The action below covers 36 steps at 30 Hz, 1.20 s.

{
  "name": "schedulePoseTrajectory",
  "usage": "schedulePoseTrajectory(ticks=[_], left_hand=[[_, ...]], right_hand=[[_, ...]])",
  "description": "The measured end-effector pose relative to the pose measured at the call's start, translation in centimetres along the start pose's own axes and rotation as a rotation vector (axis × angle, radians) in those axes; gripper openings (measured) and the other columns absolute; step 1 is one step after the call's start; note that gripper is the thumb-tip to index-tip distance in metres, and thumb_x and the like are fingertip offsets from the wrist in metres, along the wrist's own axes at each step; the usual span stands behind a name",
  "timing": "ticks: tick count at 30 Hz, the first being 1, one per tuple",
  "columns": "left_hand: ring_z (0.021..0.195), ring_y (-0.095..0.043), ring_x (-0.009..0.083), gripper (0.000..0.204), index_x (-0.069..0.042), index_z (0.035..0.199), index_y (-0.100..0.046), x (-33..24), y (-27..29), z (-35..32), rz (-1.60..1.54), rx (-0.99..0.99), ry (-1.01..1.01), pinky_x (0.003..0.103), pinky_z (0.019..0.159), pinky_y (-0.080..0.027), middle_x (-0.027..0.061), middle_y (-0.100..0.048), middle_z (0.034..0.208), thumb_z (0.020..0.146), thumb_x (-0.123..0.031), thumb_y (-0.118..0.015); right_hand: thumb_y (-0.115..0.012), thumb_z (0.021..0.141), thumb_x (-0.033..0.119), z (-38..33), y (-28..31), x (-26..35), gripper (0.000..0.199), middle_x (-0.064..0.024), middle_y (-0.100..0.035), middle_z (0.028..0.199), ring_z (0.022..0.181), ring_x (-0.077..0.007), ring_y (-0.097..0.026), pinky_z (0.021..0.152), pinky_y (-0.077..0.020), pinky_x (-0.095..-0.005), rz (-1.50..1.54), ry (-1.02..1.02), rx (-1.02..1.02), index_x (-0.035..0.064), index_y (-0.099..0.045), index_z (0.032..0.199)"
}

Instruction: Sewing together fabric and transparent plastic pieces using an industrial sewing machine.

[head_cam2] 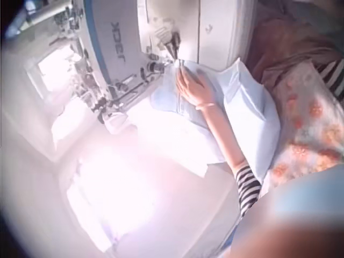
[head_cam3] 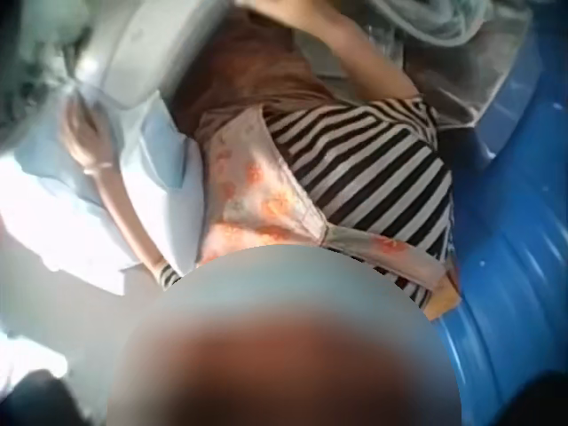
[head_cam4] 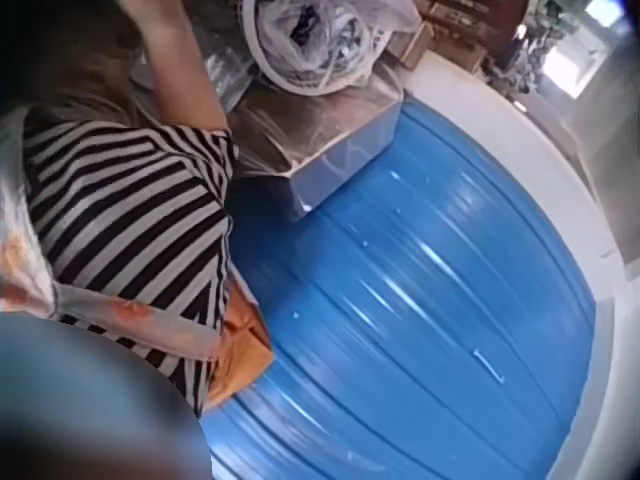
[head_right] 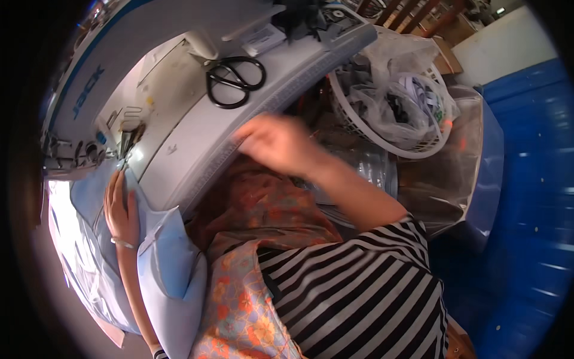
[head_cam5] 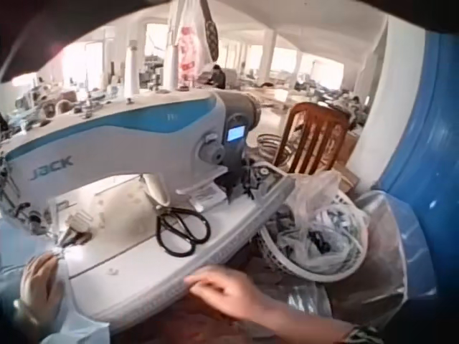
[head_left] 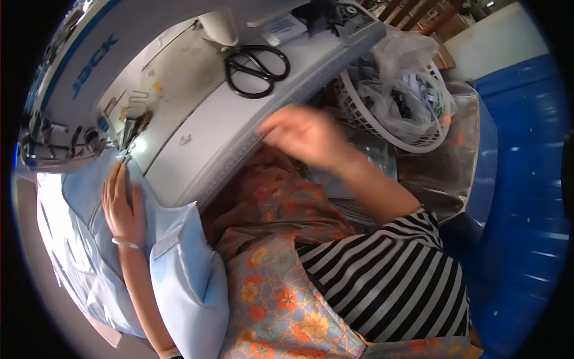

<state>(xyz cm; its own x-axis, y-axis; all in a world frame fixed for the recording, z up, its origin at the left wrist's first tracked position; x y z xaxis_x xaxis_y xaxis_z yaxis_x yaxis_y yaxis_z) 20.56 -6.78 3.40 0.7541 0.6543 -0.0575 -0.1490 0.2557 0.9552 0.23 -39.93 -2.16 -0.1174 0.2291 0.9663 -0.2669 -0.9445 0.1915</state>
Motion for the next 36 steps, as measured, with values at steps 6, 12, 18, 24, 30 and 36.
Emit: schedulePoseTrajectory(ticks=[6,12,18,24,30,36], left_hand=[[0.131,-0.051,0.0346,0.04,-0.002,0.136,-0.057,0.9,-0.7,-0.2,0.039,-0.005,-0.015,0.042,0.111,-0.037,0.0162,-0.055,0.141,0.101,-0.019,-0.05],[0.131,-0.051,0.0341,0.039,-0.002,0.136,-0.057,1.0,-0.6,-0.4,0.041,-0.012,-0.014,0.042,0.111,-0.037,0.0162,-0.055,0.141,0.101,-0.019,-0.049],[0.132,-0.051,0.0339,0.04,-0.002,0.136,-0.057,1.4,-0.8,-0.4,0.053,0.0,-0.021,0.042,0.112,-0.037,0.0161,-0.055,0.142,0.101,-0.019,-0.049],[0.132,-0.051,0.034,0.039,-0.002,0.136,-0.057,1.8,-1.1,-0.6,0.051,-0.018,-0.024,0.042,0.112,-0.037,0.0161,-0.055,0.142,0.101,-0.019,-0.049],[0.131,-0.052,0.0335,0.038,-0.003,0.135,-0.058,1.5,-0.8,-0.4,0.027,-0.029,-0.012,0.041,0.111,-0.038,0.0153,-0.056,0.141,0.101,-0.018,-0.049],[0.13,-0.053,0.0331,0.037,-0.003,0.133,-0.059,1.9,-1.6,-1.0,-0.004,-0.026,0.04,0.041,0.11,-0.039,0.0148,-0.057,0.14,0.101,-0.018,-0.049]], right_hand=[[-0.07,0.088,0.021,-10.6,31.3,-9.5,0.021,-0.0045,-0.072,0.085,0.075,-0.0142,-0.066,0.071,-0.0516,-0.0301,-0.48,-0.303,-1.265,0.0012,-0.073,0.096],[-0.065,0.084,0.032,-11.7,39.6,-13.4,0.028,-0.0141,-0.074,0.095,0.093,-0.0353,-0.07,0.082,-0.0527,-0.0432,-1.122,-0.636,-1.043,0.0102,-0.075,0.099],[-0.057,0.085,0.03,-9.5,38.7,-11.8,0.029,-0.0182,-0.072,0.095,0.093,-0.0394,-0.068,0.082,-0.0527,-0.0463,-1.187,-0.649,-0.845,0.0099,-0.075,0.097],[-0.06,0.083,0.026,-10.1,39.0,-9.7,0.028,-0.0193,-0.071,0.094,0.092,-0.0398,-0.068,0.082,-0.0526,-0.0462,-1.082,-0.539,-0.822,0.009,-0.074,0.1],[-0.072,0.081,0.028,-6.0,36.0,-13.6,0.044,-0.0195,-0.07,0.111,0.107,-0.0365,-0.066,0.091,-0.0515,-0.0425,-1.144,-0.566,-0.536,0.012,-0.067,0.121],[-0.068,0.087,0.029,-4.7,34.0,-15.9,0.03,-0.0183,-0.068,0.116,0.103,-0.0364,-0.067,0.084,-0.0517,-0.0479,-1.208,-0.672,-0.61,0.0067,-0.071,0.107]])
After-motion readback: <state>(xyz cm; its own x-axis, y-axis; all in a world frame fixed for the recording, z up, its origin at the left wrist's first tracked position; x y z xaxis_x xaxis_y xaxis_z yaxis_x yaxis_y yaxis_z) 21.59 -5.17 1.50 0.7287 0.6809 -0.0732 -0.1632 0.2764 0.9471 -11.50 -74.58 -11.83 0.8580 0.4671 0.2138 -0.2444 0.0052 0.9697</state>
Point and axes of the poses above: each hand's wrist, its own z-axis towards the middle knuckle, its own y-axis out of the back of the hand, x = y × z, the point moved 4 cm from there along z, towards the middle knuckle
